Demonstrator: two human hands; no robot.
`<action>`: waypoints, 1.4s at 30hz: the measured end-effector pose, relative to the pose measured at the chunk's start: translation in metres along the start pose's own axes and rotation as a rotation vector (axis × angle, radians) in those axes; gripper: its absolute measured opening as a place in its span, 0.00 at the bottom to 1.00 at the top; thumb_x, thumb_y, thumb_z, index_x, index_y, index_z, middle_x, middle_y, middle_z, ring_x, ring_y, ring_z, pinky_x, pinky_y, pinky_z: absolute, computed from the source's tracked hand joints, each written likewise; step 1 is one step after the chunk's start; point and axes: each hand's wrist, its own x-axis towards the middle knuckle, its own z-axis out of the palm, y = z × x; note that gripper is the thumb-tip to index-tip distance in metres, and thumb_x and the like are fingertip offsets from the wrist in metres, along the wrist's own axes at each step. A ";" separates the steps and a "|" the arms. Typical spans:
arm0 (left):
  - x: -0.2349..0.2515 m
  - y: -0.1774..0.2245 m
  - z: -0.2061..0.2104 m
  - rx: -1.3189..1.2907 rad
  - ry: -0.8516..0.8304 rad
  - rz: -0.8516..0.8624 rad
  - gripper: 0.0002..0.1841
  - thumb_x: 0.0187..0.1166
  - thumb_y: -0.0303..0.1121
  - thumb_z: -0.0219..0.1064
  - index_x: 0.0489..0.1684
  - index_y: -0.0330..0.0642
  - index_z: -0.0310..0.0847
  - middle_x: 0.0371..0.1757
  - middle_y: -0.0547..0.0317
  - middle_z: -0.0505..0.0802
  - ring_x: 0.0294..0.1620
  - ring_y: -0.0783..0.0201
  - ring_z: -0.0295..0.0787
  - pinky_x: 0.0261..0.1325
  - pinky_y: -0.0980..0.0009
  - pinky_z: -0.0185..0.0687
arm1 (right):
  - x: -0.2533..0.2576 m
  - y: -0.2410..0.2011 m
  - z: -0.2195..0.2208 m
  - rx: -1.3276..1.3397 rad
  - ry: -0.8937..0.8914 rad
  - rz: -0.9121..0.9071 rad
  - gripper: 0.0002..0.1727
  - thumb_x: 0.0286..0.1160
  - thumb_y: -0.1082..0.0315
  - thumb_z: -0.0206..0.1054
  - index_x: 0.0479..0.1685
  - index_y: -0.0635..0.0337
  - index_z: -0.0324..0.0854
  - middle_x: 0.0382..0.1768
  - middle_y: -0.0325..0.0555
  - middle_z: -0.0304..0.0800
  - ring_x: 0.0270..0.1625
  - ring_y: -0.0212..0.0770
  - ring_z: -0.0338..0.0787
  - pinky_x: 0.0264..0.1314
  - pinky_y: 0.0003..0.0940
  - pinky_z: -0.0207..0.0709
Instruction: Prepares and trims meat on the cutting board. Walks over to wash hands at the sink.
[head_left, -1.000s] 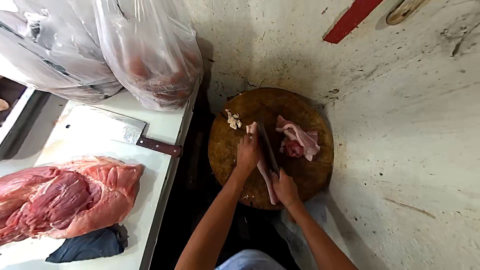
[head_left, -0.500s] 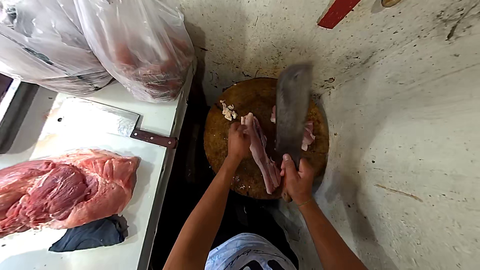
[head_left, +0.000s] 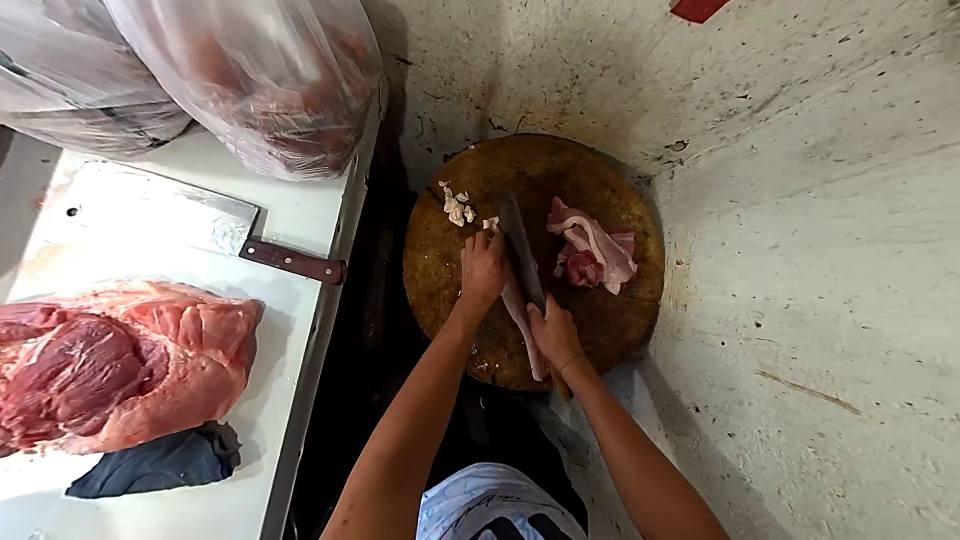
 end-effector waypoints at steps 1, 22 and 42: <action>0.000 -0.002 0.000 0.002 0.001 0.006 0.18 0.78 0.30 0.67 0.66 0.40 0.85 0.70 0.39 0.84 0.70 0.35 0.78 0.63 0.38 0.77 | 0.005 0.012 0.003 0.094 0.030 -0.053 0.25 0.91 0.53 0.54 0.75 0.61 0.77 0.37 0.54 0.91 0.36 0.50 0.92 0.45 0.50 0.87; -0.060 0.002 -0.035 -0.255 0.290 -0.285 0.08 0.75 0.21 0.64 0.46 0.31 0.86 0.55 0.39 0.86 0.59 0.45 0.85 0.61 0.51 0.84 | -0.048 -0.026 -0.002 -0.073 0.195 -0.211 0.26 0.92 0.57 0.53 0.77 0.68 0.72 0.42 0.58 0.93 0.42 0.54 0.95 0.50 0.53 0.87; -0.006 -0.009 -0.026 -0.171 -0.027 -0.152 0.16 0.80 0.21 0.63 0.64 0.30 0.84 0.68 0.32 0.84 0.71 0.36 0.81 0.76 0.45 0.76 | -0.054 0.037 -0.015 0.395 0.419 -0.562 0.18 0.86 0.62 0.59 0.49 0.72 0.84 0.22 0.38 0.86 0.21 0.29 0.86 0.27 0.28 0.86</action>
